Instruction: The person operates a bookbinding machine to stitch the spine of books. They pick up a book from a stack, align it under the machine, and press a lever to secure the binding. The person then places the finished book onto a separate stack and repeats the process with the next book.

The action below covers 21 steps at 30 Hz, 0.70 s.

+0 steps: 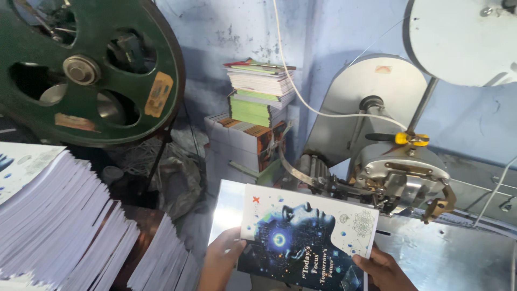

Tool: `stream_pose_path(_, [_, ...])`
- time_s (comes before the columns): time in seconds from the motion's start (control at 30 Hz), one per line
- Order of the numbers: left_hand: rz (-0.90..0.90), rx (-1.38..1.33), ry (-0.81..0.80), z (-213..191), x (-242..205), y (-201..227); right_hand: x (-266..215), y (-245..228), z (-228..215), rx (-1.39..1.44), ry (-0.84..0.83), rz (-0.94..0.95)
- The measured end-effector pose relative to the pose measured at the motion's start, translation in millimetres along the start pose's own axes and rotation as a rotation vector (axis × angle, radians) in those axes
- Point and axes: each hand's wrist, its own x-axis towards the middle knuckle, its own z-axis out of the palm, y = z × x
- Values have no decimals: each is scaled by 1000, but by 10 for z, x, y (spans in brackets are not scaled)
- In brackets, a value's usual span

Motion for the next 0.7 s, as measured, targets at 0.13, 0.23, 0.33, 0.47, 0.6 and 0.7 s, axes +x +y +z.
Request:
stream_pose_path(0.13, [119,170,89,290,82,312,-2,91,-103,-79,70,9])
stream_pose_path(0.23, [265,293,100,523,92,647,53,161,-91,-40,59,-69])
stream_pose_path(0.33, [605,510,36,762,110,945,48,259,-90,39,39,-208])
stream_pose_path(0.47, [758,707,-132,980,154,1197,48,352,-70,82,45,-238])
stream_pose_path(0.6, [785,802,-247,1204,198,1264,62,328,-105,6,67,-168])
stream_pose_path(0.7, [759,788,-265,1295,195,1252,62,311,-104,-29,119,-112])
